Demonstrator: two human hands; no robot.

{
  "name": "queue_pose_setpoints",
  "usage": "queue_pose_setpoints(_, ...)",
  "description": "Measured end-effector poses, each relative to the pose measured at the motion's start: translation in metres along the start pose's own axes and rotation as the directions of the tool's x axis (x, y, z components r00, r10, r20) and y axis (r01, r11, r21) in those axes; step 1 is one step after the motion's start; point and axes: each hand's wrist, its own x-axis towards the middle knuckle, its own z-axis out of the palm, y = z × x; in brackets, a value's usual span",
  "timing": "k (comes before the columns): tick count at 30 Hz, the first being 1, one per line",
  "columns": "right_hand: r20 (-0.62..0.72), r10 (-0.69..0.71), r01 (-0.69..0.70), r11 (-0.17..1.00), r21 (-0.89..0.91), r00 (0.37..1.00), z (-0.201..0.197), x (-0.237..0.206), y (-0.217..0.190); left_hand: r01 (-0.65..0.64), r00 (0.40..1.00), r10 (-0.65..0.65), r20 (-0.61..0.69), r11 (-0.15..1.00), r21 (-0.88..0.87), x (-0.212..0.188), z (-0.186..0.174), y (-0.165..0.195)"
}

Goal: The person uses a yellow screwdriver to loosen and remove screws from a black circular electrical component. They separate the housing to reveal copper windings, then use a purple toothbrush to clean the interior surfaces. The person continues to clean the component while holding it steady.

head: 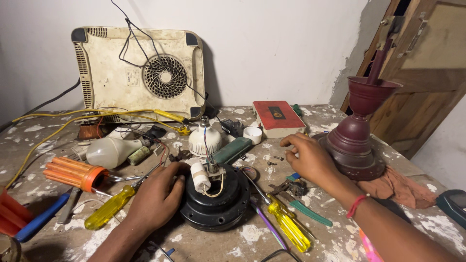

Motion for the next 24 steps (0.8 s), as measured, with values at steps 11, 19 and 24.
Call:
queue_pose_setpoints(11,0.209,-0.002,-0.041,0.978,0.204,0.978,-0.002,-0.037,-0.119,-0.029,0.999,0.025,-0.023,0.979,-0.201,-0.002,-0.007,-0.015)
queue_pose_setpoints(19,0.312,-0.202,0.138,0.967,0.216,0.929,0.008,-0.047,-0.130,0.295,0.955,-0.285,0.076,0.918,-0.266,-0.002,-0.020,-0.020)
queue_pose_setpoints(24,0.265,-0.266,0.201,0.948,0.247,0.927,0.016,-0.041,-0.120,0.101,0.991,-0.122,-0.049,0.944,-0.313,-0.001,-0.018,-0.033)
